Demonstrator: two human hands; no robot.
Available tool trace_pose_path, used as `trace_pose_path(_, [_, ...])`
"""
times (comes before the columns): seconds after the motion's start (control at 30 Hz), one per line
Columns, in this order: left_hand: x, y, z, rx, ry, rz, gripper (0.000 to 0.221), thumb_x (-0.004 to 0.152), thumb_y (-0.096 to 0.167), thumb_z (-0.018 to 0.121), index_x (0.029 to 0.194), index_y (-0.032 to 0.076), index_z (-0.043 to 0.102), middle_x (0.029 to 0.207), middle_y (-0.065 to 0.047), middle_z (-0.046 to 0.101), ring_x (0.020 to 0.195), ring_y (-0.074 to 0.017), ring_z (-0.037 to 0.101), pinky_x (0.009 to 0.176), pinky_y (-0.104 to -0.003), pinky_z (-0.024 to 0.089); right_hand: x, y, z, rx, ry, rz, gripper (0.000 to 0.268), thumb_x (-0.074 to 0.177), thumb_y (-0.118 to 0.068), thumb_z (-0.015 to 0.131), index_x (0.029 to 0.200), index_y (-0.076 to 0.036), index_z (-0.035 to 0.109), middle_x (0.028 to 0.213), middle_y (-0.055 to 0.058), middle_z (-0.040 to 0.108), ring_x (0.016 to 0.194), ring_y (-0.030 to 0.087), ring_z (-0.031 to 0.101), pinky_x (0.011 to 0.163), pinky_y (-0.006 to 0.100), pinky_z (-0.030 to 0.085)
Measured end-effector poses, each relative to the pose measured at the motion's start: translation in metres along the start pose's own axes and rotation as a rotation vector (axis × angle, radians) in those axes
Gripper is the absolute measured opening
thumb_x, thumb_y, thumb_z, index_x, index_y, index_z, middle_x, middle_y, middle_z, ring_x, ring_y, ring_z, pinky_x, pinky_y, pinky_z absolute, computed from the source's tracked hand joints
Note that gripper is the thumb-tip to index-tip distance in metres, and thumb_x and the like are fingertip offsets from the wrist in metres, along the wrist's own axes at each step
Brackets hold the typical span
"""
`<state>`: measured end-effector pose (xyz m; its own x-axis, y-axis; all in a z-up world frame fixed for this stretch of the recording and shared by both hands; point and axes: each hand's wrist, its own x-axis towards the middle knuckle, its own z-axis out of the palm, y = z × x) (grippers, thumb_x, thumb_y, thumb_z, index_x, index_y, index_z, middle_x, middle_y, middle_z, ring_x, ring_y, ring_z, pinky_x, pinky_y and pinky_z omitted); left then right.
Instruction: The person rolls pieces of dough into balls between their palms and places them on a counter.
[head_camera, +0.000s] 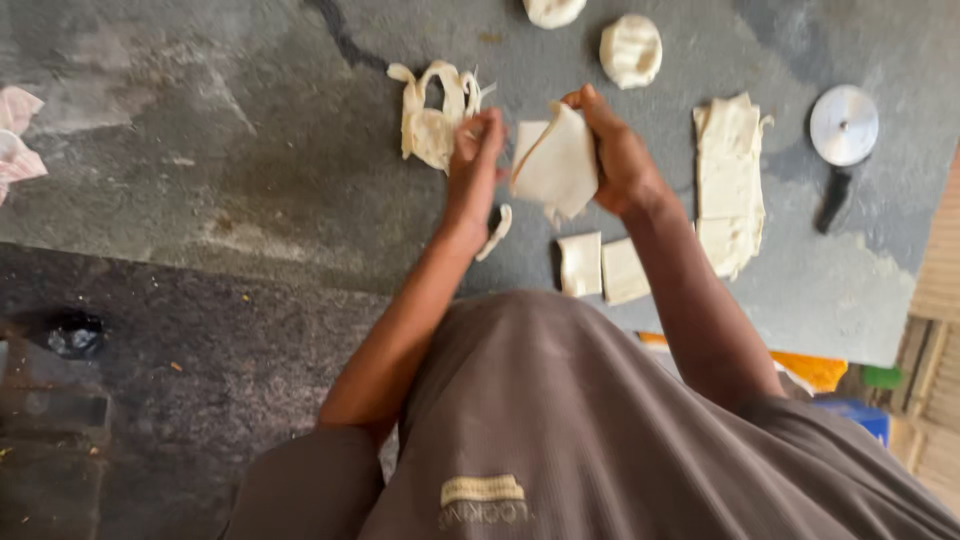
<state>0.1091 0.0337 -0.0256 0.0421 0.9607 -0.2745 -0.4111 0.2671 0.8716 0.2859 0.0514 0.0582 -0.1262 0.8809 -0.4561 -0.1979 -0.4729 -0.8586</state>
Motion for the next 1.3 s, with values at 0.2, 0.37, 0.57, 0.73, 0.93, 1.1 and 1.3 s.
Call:
trace_pose_path(0.2, [-0.006, 0.029, 0.063, -0.639, -0.252, -0.291, 0.072, 0.101, 0.058, 0.044, 0.158, 0.013, 0.04, 0.146, -0.013, 0.052, 0.133, -0.0266, 0.055, 0.11, -0.045, 0.049, 0.0, -0.006, 0.044, -0.776, 0.524, -0.734, 0.049, 0.114, -0.047, 0.038, 0.122, -0.003, 0.059, 0.113, 0.011, 0.06, 0.111, 0.029, 0.056, 0.1, 0.045, 0.048])
trace_pose_path(0.37, [-0.013, 0.077, 0.079, -0.484, -0.333, 0.02, 0.078, 0.106, 0.065, 0.029, 0.167, 0.016, 0.027, 0.166, -0.014, 0.037, 0.153, -0.0237, 0.038, 0.128, -0.039, 0.033, -0.06, -0.032, 0.082, -0.807, 0.367, -0.726, 0.059, 0.115, -0.049, 0.033, 0.135, 0.0, 0.059, 0.117, 0.013, 0.059, 0.11, 0.03, 0.056, 0.099, 0.041, 0.047])
trace_pose_path(0.57, [-0.046, 0.102, 0.1, -0.579, -0.448, 0.23, 0.081, 0.112, 0.065, 0.028, 0.172, 0.012, 0.013, 0.174, -0.018, 0.018, 0.164, -0.0294, 0.019, 0.136, -0.042, 0.017, -0.069, -0.078, 0.092, -0.81, 0.37, -1.1, 0.045, 0.117, -0.041, 0.04, 0.125, -0.004, 0.064, 0.118, 0.014, 0.061, 0.113, 0.028, 0.055, 0.099, 0.037, 0.044])
trace_pose_path(0.73, [-0.028, 0.138, 0.086, -0.391, -0.542, 0.775, 0.076, 0.11, 0.061, 0.041, 0.171, 0.033, 0.005, 0.171, 0.004, 0.021, 0.16, -0.0134, 0.023, 0.132, -0.028, 0.023, -0.109, -0.065, 0.104, -0.736, 0.228, -1.234, 0.044, 0.109, -0.041, 0.051, 0.129, -0.002, 0.057, 0.124, 0.017, 0.056, 0.118, 0.03, 0.055, 0.106, 0.041, 0.045])
trace_pose_path(0.93, [-0.068, 0.152, 0.102, -0.517, -0.514, 0.375, 0.074, 0.119, 0.062, 0.025, 0.169, 0.009, 0.013, 0.177, -0.01, 0.011, 0.163, -0.0254, 0.007, 0.139, -0.04, 0.003, -0.092, -0.08, 0.092, -0.509, 0.266, -1.095, 0.045, 0.107, -0.037, 0.057, 0.135, -0.002, 0.053, 0.125, 0.014, 0.063, 0.109, 0.022, 0.064, 0.096, 0.032, 0.053])
trace_pose_path(1.1, [-0.047, 0.171, 0.096, -0.48, -0.465, 0.511, 0.074, 0.117, 0.059, 0.023, 0.171, 0.01, 0.006, 0.177, -0.009, 0.009, 0.163, -0.0227, 0.005, 0.138, -0.039, 0.003, -0.119, -0.058, 0.101, -0.665, 0.32, -1.208, 0.046, 0.106, -0.037, 0.058, 0.135, -0.002, 0.053, 0.129, 0.015, 0.057, 0.12, 0.023, 0.057, 0.105, 0.033, 0.049])
trace_pose_path(1.3, [-0.07, 0.147, 0.113, -0.28, -0.403, 0.649, 0.069, 0.12, 0.06, 0.023, 0.171, 0.017, 0.004, 0.174, -0.004, 0.004, 0.164, -0.0201, 0.002, 0.138, -0.041, 0.001, -0.103, -0.082, 0.091, -0.363, 0.246, -1.092, 0.038, 0.11, -0.024, 0.067, 0.136, -0.001, 0.053, 0.128, 0.01, 0.062, 0.115, 0.015, 0.061, 0.102, 0.026, 0.052])
